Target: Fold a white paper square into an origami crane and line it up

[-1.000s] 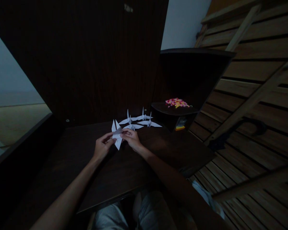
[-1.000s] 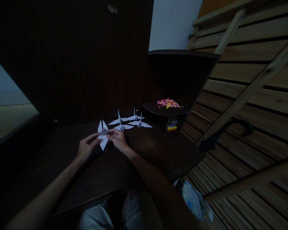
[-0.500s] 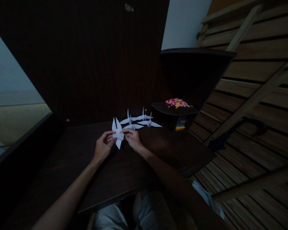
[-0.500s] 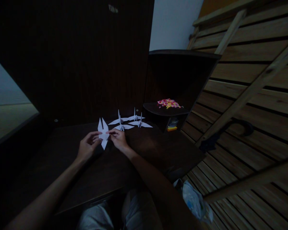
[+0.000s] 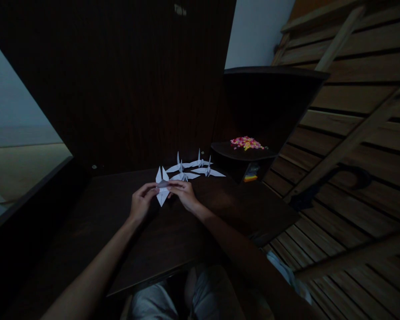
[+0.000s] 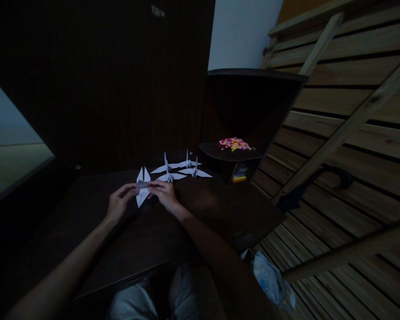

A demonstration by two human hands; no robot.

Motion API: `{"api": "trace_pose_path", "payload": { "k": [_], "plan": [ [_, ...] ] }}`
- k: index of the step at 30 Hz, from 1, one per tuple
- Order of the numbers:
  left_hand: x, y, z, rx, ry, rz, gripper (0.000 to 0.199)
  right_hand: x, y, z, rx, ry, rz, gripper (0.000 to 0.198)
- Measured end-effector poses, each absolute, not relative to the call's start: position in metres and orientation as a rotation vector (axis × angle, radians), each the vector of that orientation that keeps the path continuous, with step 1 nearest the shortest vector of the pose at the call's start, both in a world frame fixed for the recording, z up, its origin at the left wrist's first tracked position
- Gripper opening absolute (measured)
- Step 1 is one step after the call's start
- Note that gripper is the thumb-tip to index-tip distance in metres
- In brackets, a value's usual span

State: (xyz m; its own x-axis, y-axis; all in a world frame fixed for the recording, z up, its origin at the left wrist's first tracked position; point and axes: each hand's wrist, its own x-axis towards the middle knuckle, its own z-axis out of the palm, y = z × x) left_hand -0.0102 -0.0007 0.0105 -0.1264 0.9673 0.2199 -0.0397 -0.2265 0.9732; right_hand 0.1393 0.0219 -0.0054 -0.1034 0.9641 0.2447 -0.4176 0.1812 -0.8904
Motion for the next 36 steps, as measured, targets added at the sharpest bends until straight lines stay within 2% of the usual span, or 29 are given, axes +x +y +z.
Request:
{"api": "trace_pose_path", "payload": {
  "k": [6,15,23,36],
  "plan": [
    [-0.0057,-0.0011,0.0115,0.97,1.032,1.461,0.024,0.1398,0.0219,-0.0066,-0.656,-1.09,1.372,0.021],
    [-0.0059,-0.003,0.0152,0.994,1.027,1.449,0.021,0.1411,0.0225,-0.0064,-0.652,-1.057,1.438,0.018],
    [-0.0047,-0.003,0.0153,0.884,0.993,1.388,0.027,0.1403,0.0225,-0.0062,-0.626,-1.015,1.462,0.018],
    [-0.0049,-0.0029,0.0142,0.948,0.975,1.336,0.028,0.1435,0.0239,-0.0062,-0.65,-1.143,1.376,0.012]
  ]
}}
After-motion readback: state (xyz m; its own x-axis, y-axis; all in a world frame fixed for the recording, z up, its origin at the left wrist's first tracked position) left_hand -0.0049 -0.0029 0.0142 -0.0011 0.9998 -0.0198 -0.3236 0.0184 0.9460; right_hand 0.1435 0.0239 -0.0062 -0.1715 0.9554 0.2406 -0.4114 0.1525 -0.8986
